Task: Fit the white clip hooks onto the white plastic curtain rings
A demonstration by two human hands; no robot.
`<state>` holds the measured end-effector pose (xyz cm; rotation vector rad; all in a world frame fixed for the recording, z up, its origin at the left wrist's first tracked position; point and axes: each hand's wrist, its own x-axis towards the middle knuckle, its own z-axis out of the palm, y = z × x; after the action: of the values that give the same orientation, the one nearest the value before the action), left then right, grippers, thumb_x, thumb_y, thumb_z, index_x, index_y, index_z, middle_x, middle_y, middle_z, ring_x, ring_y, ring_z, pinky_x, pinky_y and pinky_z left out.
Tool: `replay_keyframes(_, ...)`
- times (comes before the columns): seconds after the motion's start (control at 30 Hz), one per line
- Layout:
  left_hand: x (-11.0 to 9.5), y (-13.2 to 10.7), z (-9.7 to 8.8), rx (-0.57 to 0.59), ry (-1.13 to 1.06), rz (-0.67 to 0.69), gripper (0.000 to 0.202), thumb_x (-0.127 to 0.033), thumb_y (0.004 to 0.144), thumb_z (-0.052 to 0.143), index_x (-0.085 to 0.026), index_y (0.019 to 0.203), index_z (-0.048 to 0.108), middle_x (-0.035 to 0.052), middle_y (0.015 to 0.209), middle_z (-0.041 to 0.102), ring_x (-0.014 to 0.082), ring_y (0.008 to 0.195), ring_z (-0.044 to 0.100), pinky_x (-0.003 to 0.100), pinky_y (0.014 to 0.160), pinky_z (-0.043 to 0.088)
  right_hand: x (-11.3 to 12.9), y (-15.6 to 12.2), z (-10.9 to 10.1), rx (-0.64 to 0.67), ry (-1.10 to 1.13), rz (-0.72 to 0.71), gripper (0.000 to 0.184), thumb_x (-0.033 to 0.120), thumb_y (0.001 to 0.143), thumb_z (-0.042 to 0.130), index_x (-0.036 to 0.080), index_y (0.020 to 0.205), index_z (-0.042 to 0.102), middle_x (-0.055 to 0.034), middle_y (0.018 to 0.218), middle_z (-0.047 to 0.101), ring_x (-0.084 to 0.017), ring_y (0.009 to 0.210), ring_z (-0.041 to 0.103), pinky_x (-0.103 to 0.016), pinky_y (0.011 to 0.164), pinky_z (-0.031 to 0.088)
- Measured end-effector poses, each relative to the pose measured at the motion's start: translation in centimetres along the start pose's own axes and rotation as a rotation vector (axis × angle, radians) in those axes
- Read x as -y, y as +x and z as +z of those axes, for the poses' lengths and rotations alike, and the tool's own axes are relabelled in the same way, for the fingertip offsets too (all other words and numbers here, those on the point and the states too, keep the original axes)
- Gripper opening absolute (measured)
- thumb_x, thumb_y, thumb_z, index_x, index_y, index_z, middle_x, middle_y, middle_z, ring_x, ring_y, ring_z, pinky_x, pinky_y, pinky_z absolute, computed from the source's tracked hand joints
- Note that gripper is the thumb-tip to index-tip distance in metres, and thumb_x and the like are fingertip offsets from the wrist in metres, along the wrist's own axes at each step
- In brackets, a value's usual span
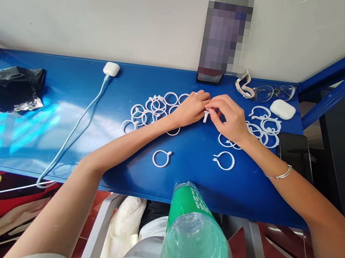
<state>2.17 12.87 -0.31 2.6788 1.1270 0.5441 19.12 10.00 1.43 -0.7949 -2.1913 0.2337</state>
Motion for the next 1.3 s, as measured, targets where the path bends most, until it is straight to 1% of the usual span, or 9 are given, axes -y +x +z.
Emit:
replay_keyframes(0.13,-0.06,-0.08,-0.21,0.009,0.004,-0.012,0.025,-0.02,0.095,0.037,-0.016,0.092,0.061,0.0115,0.094,0.06,0.0265,0.093,0.054,0.037,0.077,0.041,0.09,0.0,-0.03,0.018,0.005,0.021,0.014,0.027,0.097,0.046,0.022,0.098,0.059,-0.007,0.095,0.065,-0.021,0.082,0.063,-0.034,0.067,0.052)
replay_keyframes(0.3,-0.35,-0.1,-0.57,0.013,0.011,-0.037,0.022,-0.018,0.094,0.04,-0.016,0.09,0.061,0.0105,0.092,0.06,0.026,0.092,0.054,0.036,0.075,0.04,0.09,0.0,-0.12,0.041,0.01,0.023,0.013,0.029,0.095,0.049,0.022,0.1,0.059,-0.0067,0.096,0.065,-0.021,0.084,0.063,-0.033,0.065,0.051)
replay_keyframes(0.6,-0.47,-0.15,-0.79,0.015,-0.005,-0.03,0.024,-0.025,0.097,0.039,-0.016,0.088,0.059,0.01,0.091,0.059,0.0256,0.092,0.054,0.035,0.075,0.04,-0.19,0.0,-0.02,0.036,0.002,0.001,0.008,0.023,0.094,0.051,0.022,0.097,0.059,-0.0062,0.096,0.065,-0.022,0.084,0.063,-0.034,0.067,0.052)
replay_keyframes(0.77,-0.56,-0.13,-0.67,-0.009,0.003,-0.034,0.023,-0.024,0.096,0.038,-0.015,0.091,0.059,0.01,0.092,0.06,0.0247,0.09,0.054,0.035,0.075,0.04,-0.39,0.08,-0.08,-0.011,0.015,0.028,0.011,0.027,0.096,0.05,0.022,0.096,0.06,-0.0059,0.091,0.064,-0.02,0.077,0.061,-0.032,0.062,0.051)
replay_keyframes(0.93,-0.55,-0.08,-0.33,-0.038,0.007,-0.038,0.015,-0.02,0.092,0.043,-0.015,0.094,0.058,0.0104,0.091,0.061,0.0255,0.09,0.055,0.035,0.074,0.041,-0.61,0.16,-0.12,-0.024,0.059,0.093,0.017,0.032,0.097,0.047,0.022,0.098,0.062,-0.0068,0.095,0.063,-0.019,0.074,0.06,-0.032,0.061,0.051)
replay_keyframes(1.1,-0.65,-0.12,-0.18,-0.056,-0.004,-0.04,0.012,-0.021,0.089,0.048,-0.015,0.096,0.056,0.0108,0.094,0.061,0.0267,0.093,0.055,0.036,0.076,0.042,-0.67,0.13,-0.09,-0.017,0.082,0.099,0.02,0.033,0.097,0.046,0.022,0.1,0.063,-0.0073,0.096,0.063,-0.019,0.076,0.06,-0.031,0.061,0.05)
replay_keyframes(1.3,-0.55,-0.18,-0.02,-0.04,-0.011,-0.05,0.013,-0.024,0.09,0.049,-0.015,0.096,0.057,0.0116,0.096,0.06,0.0276,0.096,0.054,0.038,0.079,0.043,-0.61,-0.02,0.05,0.034,0.091,0.149,0.019,0.033,0.096,0.047,0.023,0.105,0.061,-0.0069,0.099,0.062,-0.02,0.076,0.06,-0.032,0.062,0.051)
